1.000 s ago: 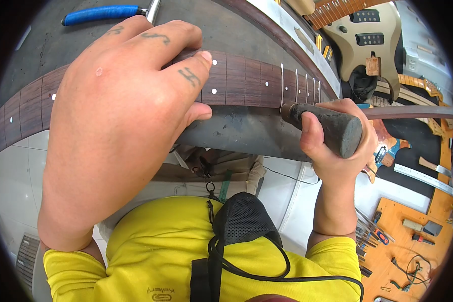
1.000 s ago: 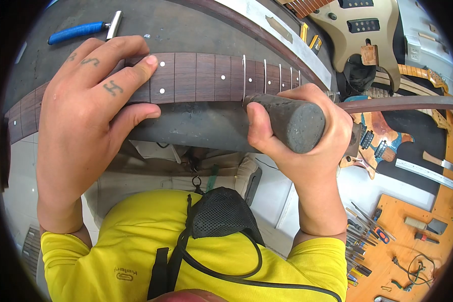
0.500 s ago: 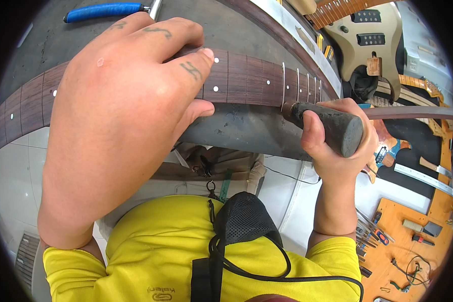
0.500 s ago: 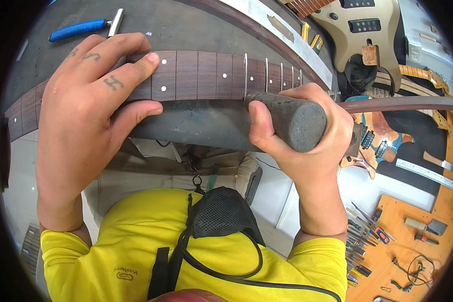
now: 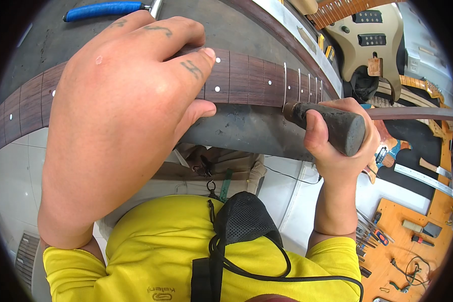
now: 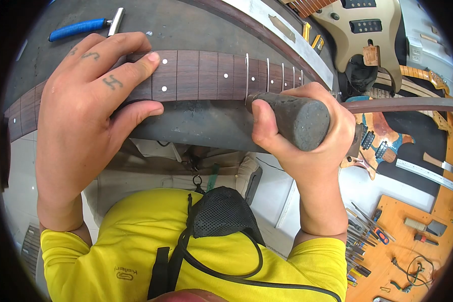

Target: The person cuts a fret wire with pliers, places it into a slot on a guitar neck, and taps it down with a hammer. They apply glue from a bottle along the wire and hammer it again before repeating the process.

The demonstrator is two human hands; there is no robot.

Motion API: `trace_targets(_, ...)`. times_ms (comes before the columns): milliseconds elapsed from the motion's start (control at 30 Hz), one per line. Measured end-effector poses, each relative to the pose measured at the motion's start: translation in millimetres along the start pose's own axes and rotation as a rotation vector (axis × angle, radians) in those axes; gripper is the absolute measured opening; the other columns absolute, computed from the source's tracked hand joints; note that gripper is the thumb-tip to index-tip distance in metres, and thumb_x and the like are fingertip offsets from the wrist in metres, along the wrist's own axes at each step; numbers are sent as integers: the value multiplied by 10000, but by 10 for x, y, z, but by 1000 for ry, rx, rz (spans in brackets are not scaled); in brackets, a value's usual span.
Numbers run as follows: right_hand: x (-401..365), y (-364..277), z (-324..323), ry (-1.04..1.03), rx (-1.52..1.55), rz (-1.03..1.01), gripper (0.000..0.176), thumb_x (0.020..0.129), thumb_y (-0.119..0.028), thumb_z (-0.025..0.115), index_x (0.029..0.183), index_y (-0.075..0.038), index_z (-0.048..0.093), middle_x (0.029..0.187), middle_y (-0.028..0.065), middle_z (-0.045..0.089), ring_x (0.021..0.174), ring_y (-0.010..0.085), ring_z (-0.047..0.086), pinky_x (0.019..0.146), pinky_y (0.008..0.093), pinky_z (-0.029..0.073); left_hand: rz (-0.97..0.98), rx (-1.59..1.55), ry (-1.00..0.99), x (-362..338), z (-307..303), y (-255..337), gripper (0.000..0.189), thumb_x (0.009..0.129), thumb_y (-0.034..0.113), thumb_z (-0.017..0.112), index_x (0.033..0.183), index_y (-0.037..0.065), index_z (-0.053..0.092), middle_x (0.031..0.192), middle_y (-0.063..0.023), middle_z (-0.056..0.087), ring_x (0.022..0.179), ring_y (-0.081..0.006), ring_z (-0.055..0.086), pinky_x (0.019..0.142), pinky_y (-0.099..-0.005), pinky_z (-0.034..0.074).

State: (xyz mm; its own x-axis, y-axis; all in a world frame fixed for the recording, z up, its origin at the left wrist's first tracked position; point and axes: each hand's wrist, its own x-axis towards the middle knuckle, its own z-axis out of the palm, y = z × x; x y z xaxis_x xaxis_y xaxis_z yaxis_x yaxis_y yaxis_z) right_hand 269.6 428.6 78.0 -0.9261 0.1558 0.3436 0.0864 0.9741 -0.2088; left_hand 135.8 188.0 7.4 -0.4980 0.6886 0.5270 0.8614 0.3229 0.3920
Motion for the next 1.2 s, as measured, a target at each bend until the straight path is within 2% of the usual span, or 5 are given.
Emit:
trace_targets(900, 30, -24, 7, 2, 17, 34, 320, 708, -234, 918, 736, -14, 686, 643, 36, 649, 576, 109, 577, 599, 266, 501, 1, 64, 11, -48, 38, -24, 458, 690, 154, 887, 1113, 22, 770, 1217, -109, 719, 1036, -349, 667, 888, -424, 557)
trace_targets(967, 28, -24, 6, 7, 11, 28, 316, 709, -231, 917, 736, -15, 687, 646, 38, 651, 577, 110, 579, 599, 267, 501, 161, 75, 231, -80, 120, -84, 454, 698, 163, 887, 1117, 29, 774, 1227, -113, 723, 1067, -361, 673, 938, -429, 554)
trace_targets(1000, 27, -24, 4, 5, 17, 43, 315, 709, -231, 916, 739, -15, 689, 648, 39, 653, 579, 110, 581, 599, 269, 502, 161, 73, 231, -75, 93, -63, 454, 698, 163, 887, 1117, 29, 774, 1227, -113, 723, 1067, -361, 673, 938, -429, 554)
trace_targets(1067, 24, -21, 4, 1, 23, 54, 313, 710, -230, 915, 742, -14, 691, 651, 41, 655, 580, 111, 584, 599, 270, 503, -1, 91, -7, -37, 2, 11, 453, 702, 167, 888, 1121, 35, 777, 1233, -116, 725, 1088, -369, 677, 984, -438, 546)
trace_targets(1200, 5, -16, 13, 12, 15, 35, 307, 713, -225, 911, 750, -12, 692, 653, 43, 658, 584, 112, 590, 601, 270, 505, 21, 126, -1, -43, -1, 10, 449, 705, 166, 888, 1121, 39, 778, 1232, -118, 725, 1088, -370, 677, 995, -441, 544)
